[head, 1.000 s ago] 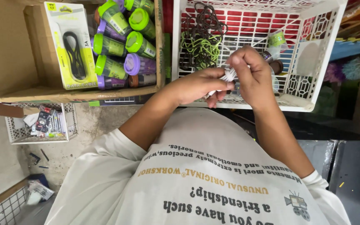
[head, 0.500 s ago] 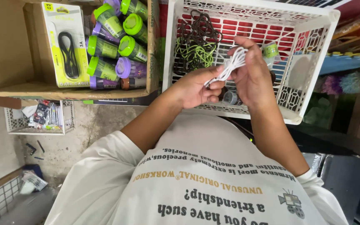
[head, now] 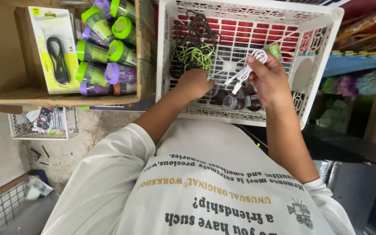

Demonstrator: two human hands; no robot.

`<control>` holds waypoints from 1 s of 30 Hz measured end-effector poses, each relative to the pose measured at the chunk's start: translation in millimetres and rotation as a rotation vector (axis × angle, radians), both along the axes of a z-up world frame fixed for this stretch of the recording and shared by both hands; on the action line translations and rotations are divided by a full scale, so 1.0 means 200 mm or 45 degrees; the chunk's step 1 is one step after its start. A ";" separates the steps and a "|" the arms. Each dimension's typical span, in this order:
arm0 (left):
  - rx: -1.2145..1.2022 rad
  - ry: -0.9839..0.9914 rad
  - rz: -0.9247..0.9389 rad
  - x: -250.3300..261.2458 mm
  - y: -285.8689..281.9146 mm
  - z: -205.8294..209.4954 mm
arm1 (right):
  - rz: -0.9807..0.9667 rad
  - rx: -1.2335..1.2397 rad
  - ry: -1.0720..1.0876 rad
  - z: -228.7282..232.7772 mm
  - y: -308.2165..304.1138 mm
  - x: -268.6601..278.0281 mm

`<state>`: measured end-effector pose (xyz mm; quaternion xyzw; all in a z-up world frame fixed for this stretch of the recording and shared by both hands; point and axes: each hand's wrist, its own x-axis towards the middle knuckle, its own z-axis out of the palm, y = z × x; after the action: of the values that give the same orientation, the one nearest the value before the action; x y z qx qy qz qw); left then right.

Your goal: The person organizes various charging cables by hand. They pick up white and black cables from a white plastic crate, untangle them, and place them into yellow packaging boxes. The person then places the packaged cables into a cardboard box.

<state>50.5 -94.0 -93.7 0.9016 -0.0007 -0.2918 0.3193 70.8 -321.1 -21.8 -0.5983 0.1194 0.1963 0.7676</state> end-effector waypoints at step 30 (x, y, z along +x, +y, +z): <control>-0.644 -0.507 0.216 -0.11 0.00 0.24 | 0.195 -0.642 -0.647 0.00 0.08 -0.13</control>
<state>28.9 -93.6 -46.5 0.8299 -0.0605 -0.0730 0.5498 45.7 -304.3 -22.7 -0.8055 -0.0758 0.0627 0.5844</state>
